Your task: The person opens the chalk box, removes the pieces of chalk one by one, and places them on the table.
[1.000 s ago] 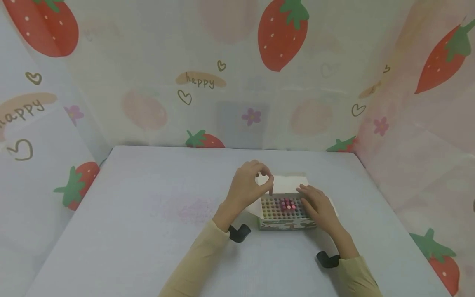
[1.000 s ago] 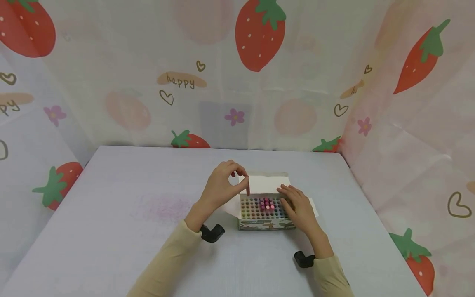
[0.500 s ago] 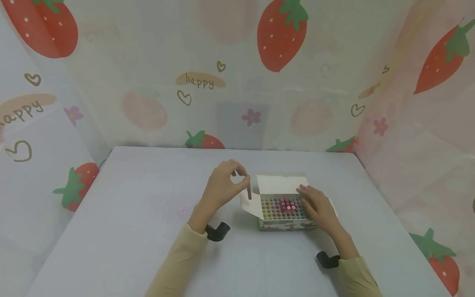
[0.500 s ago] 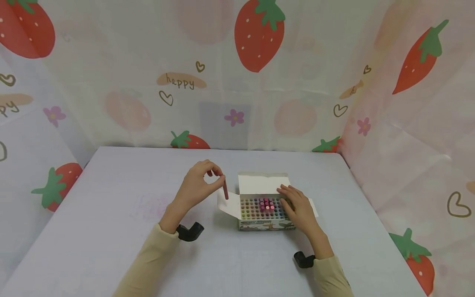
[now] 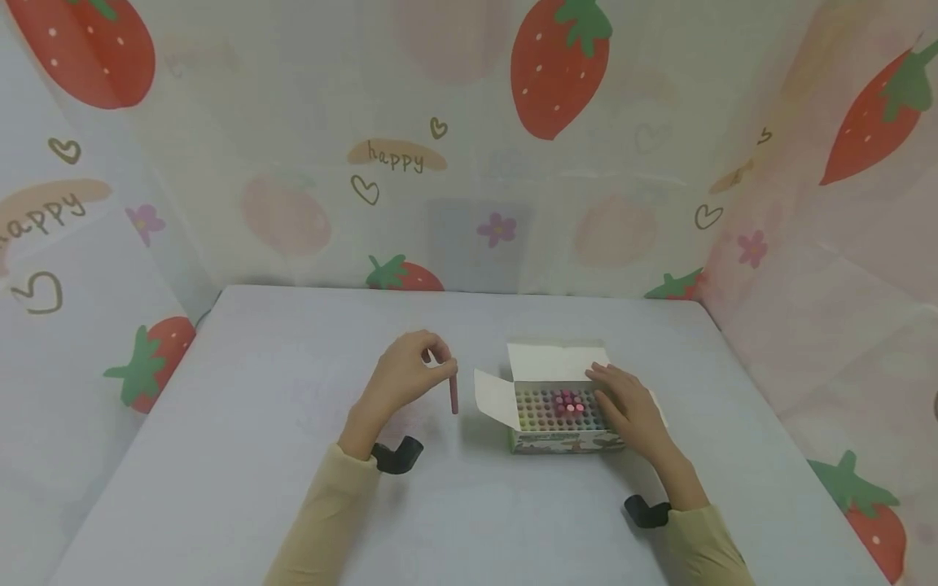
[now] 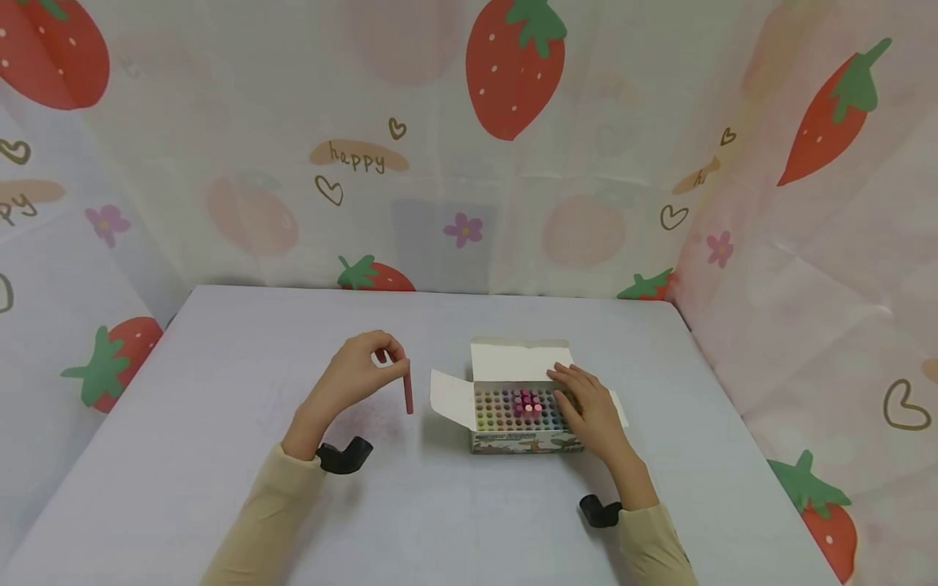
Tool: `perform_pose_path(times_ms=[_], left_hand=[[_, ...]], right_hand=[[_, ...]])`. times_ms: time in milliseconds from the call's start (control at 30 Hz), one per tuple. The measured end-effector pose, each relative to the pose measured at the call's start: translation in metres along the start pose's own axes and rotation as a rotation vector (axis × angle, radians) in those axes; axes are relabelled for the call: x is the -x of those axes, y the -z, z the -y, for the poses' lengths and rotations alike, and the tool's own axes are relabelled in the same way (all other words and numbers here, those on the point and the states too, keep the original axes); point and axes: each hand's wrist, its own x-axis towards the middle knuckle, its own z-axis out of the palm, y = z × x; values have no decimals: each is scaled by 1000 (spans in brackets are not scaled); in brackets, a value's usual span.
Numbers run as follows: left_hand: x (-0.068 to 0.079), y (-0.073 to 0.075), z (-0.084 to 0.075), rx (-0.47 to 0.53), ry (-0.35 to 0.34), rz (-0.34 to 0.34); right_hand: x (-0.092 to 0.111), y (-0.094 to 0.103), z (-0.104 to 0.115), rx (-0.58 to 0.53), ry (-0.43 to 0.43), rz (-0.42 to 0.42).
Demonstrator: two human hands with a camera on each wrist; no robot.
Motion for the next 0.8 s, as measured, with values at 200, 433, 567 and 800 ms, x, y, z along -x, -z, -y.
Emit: perform_pose_path(times_ms=[200, 433, 567, 800], left_hand=[[2, -11, 20, -31, 49, 78], [1, -24, 39, -24, 92, 154], [0, -33, 52, -20, 125, 196], [-4, -45, 65, -26, 154, 221]], right_hand=[[0, -1, -1, -7, 3, -5], [-1, 0, -2, -12, -15, 3], [1, -1, -2, -13, -19, 14], [1, -1, -2, -15, -26, 15]])
